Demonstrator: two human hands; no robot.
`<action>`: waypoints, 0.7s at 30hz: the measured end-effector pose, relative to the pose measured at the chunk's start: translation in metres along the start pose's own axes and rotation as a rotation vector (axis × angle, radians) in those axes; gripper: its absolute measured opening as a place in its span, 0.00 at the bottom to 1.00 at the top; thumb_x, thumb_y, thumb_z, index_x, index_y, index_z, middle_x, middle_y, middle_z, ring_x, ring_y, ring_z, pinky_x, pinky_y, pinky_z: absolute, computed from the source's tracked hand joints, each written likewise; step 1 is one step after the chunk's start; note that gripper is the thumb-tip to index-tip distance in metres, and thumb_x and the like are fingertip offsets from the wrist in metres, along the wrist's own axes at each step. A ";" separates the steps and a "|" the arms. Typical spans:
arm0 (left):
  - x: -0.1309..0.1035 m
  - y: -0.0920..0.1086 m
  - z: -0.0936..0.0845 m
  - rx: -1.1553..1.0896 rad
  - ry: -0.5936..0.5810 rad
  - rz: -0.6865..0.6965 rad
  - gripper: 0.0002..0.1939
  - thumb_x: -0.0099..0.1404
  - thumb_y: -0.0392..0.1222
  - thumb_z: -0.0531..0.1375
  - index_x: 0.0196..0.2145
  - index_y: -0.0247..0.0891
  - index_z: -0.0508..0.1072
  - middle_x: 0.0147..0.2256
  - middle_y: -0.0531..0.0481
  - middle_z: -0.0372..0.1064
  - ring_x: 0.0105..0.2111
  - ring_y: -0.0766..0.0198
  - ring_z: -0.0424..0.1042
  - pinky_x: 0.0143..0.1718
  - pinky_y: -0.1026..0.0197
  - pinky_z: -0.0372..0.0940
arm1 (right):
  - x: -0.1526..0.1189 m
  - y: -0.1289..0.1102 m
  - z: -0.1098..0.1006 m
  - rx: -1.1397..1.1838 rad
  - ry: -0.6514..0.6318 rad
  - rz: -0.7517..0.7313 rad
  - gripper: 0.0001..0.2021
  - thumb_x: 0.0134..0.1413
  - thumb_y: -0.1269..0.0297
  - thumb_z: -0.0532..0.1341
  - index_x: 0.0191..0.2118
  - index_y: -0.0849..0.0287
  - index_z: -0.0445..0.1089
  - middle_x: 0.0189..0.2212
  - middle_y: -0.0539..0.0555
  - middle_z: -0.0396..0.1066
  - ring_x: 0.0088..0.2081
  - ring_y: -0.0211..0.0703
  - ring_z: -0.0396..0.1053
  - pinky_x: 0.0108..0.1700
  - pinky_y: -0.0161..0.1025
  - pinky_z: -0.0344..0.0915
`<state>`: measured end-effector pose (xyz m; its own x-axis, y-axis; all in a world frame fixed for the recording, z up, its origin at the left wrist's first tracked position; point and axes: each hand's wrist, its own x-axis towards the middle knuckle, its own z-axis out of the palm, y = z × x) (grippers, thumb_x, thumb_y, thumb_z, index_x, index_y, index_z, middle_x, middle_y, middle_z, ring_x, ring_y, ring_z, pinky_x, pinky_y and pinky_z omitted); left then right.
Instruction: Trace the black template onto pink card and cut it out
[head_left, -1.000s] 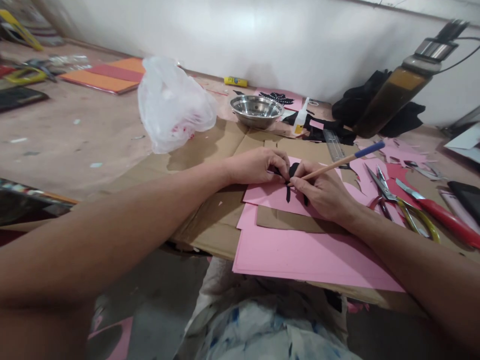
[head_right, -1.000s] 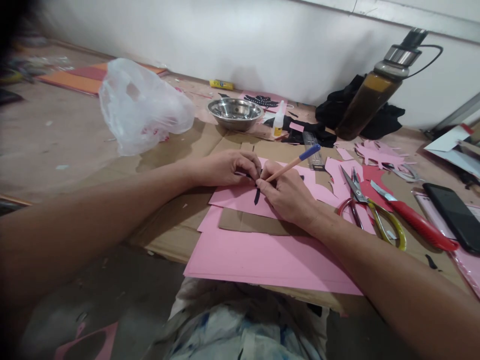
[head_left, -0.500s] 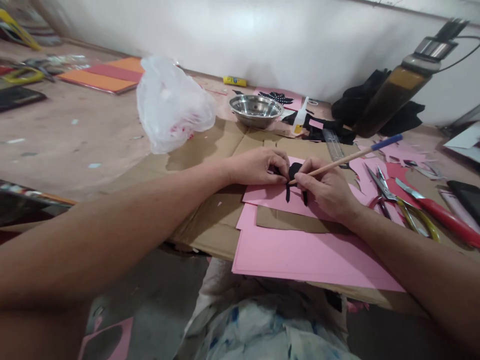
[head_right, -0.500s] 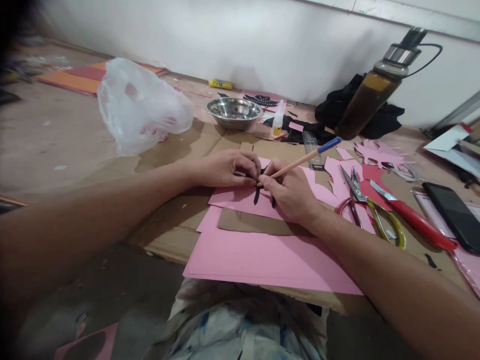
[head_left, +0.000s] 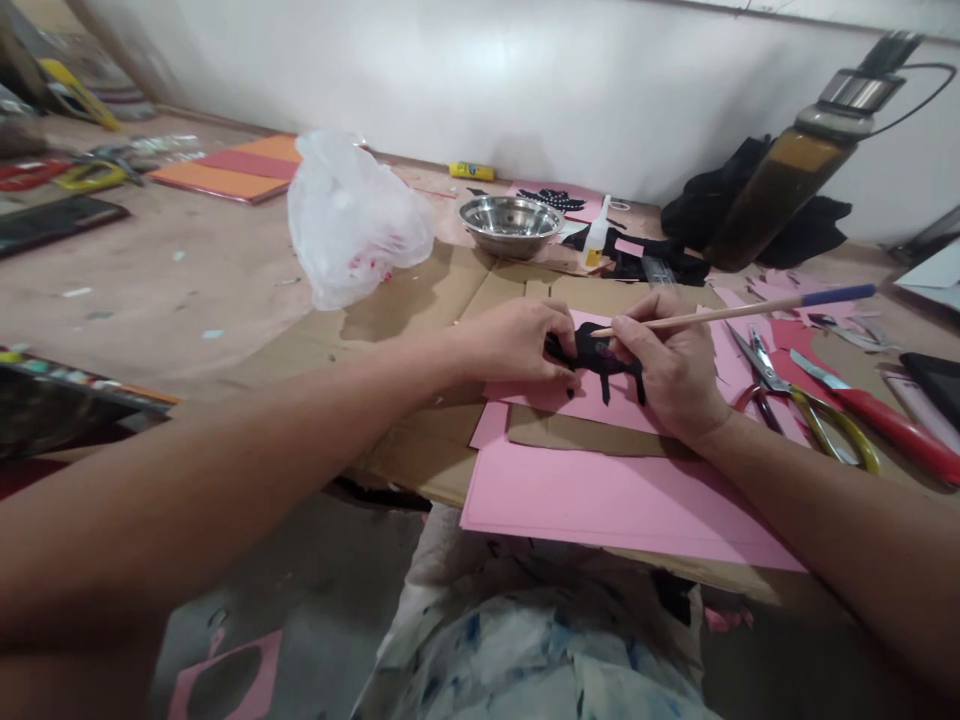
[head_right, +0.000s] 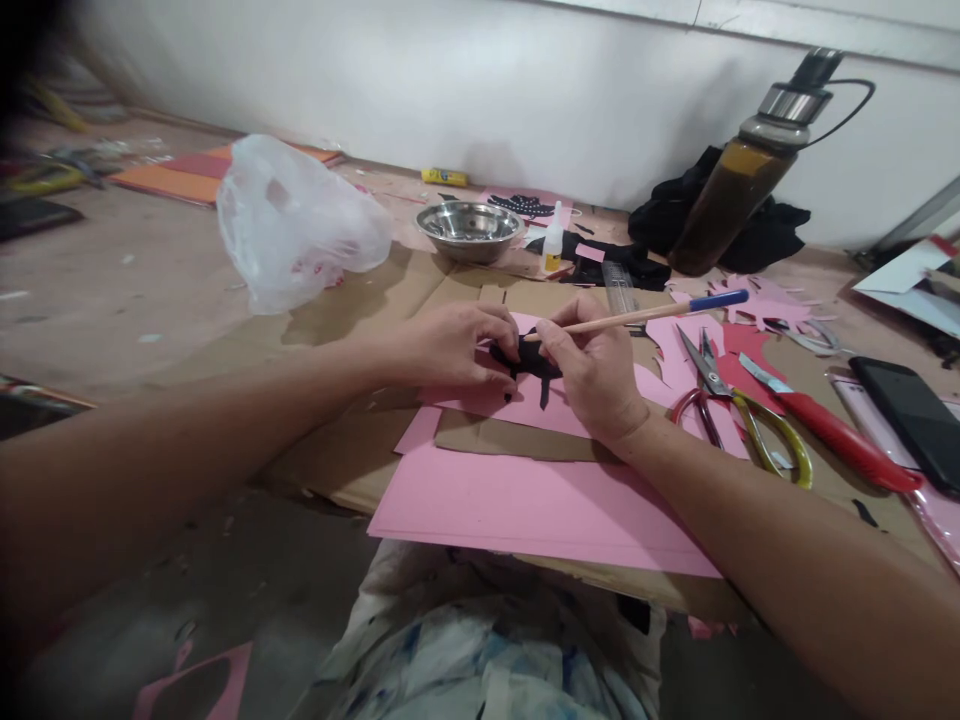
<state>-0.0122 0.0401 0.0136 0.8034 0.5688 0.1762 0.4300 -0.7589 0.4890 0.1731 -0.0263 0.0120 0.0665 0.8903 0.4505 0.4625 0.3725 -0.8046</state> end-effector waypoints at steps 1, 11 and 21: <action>-0.002 0.002 0.000 0.005 -0.002 -0.005 0.12 0.56 0.50 0.67 0.33 0.40 0.79 0.35 0.50 0.71 0.32 0.64 0.69 0.33 0.61 0.62 | 0.000 0.000 0.000 -0.012 -0.008 0.006 0.09 0.54 0.66 0.60 0.25 0.56 0.62 0.21 0.47 0.65 0.25 0.38 0.63 0.29 0.38 0.59; -0.011 0.004 0.004 -0.006 0.015 0.000 0.14 0.57 0.50 0.68 0.37 0.39 0.78 0.40 0.46 0.70 0.39 0.59 0.71 0.41 0.59 0.66 | -0.002 0.007 0.002 -0.144 -0.322 0.018 0.06 0.55 0.67 0.59 0.27 0.57 0.66 0.23 0.49 0.69 0.28 0.40 0.66 0.32 0.39 0.58; -0.012 -0.001 0.005 -0.024 0.026 0.019 0.15 0.57 0.50 0.68 0.37 0.38 0.77 0.40 0.47 0.69 0.40 0.59 0.70 0.41 0.59 0.65 | -0.002 0.006 0.003 -0.227 -0.367 0.015 0.08 0.58 0.65 0.59 0.27 0.57 0.66 0.24 0.49 0.71 0.28 0.39 0.66 0.32 0.38 0.57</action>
<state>-0.0202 0.0322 0.0064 0.8000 0.5630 0.2075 0.4050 -0.7618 0.5056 0.1727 -0.0246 0.0049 -0.2254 0.9445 0.2389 0.6496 0.3284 -0.6857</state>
